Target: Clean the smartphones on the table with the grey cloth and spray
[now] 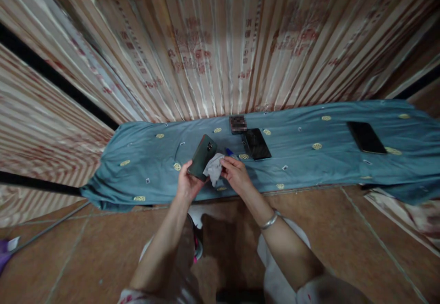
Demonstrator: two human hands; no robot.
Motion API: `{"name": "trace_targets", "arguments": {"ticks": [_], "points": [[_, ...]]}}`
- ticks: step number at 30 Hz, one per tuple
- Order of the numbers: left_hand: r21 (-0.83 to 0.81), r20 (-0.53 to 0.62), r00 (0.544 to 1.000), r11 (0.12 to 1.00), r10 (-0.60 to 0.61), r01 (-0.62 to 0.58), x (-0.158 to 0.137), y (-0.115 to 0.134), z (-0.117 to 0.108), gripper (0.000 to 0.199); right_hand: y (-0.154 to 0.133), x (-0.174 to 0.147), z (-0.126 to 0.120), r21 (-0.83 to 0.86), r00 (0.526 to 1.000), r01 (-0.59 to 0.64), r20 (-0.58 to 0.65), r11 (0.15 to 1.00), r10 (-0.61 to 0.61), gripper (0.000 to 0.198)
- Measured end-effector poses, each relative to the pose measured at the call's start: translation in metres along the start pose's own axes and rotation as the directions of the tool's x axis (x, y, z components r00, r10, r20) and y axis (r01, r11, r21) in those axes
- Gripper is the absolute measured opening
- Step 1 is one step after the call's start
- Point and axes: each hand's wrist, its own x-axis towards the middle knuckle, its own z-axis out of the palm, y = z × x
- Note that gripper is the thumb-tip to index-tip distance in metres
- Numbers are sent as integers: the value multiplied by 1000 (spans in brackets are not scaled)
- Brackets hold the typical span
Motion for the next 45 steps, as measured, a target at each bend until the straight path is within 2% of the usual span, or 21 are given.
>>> {"name": "trace_targets", "arguments": {"ticks": [4,10,14,17,19,20,21,23,24,26,29,33,35,37,38,39,40,41,42,43,45], "points": [[-94,-19,1000,995,-25,23,-8,-6,8,17,-9,1,-3,84,999,11,-53,996,-7,30],[-104,54,994,989,-96,101,-11,-6,7,20,-15,4,-12,122,997,29,-79,992,-20,25],[-34,62,998,999,-26,28,-7,-6,-3,22,-15,6,-18,85,992,36,-125,996,-25,23],[165,61,991,977,123,-132,8,-9,-17,35,-15,8,-22,77,984,44,-173,996,-30,21],[404,51,943,857,329,-321,22,-9,-27,46,-17,8,-23,82,981,47,-192,996,-31,20],[542,70,896,737,439,-403,29,-8,-31,49,-17,8,-23,83,980,52,-198,995,-35,20],[673,112,836,578,538,-462,36,-7,-35,51,-18,8,-23,83,979,55,-201,995,-37,20],[845,263,745,227,613,-484,48,-5,-41,59,-18,8,-23,73,982,52,-187,996,-37,21],[877,327,712,83,621,-474,52,-4,-43,62,-18,8,-22,67,984,46,-174,997,-34,21],[888,423,678,-127,601,-441,57,-5,-44,68,-17,7,-21,61,988,29,-152,998,-19,22],[870,494,684,-293,538,-397,59,-11,-44,73,-16,6,-18,62,991,4,-133,998,4,26],[861,491,741,-386,459,-331,56,-17,-41,75,-17,4,-17,53,995,-4,-101,999,9,28],[868,486,741,-354,463,-348,53,-16,-37,68,-19,3,-17,40,997,4,-78,999,-1,29],[866,496,717,-221,489,-448,48,-13,-31,57,-19,3,-18,36,998,6,-59,999,-4,30],[850,493,712,-102,501,-517,44,-13,-27,51,-20,2,-18,35,999,4,-50,999,-2,30],[817,470,726,63,502,-573,40,-13,-23,47,-19,2,-18,32,999,0,-39,999,1,30],[761,415,769,278,486,-587,36,-14,-19,48,-19,2,-18,27,1000,-4,-28,1000,5,29],[676,337,841,512,423,-529,31,-16,-14,51,-18,2,-17,22,1000,-8,-17,1000,8,28],[582,281,909,698,307,-416,26,-18,-10,55,-17,2,-17,16,1000,-11,-7,1000,12,26],[489,257,946,818,196,-302,21,-21,-6,56,-17,2,-16,13,1000,-15,-1,1000,15,25],[351,242,966,920,90,-173,12,-25,0,45,-15,2,-14,18,1000,-18,-9,1000,18,23]]}}
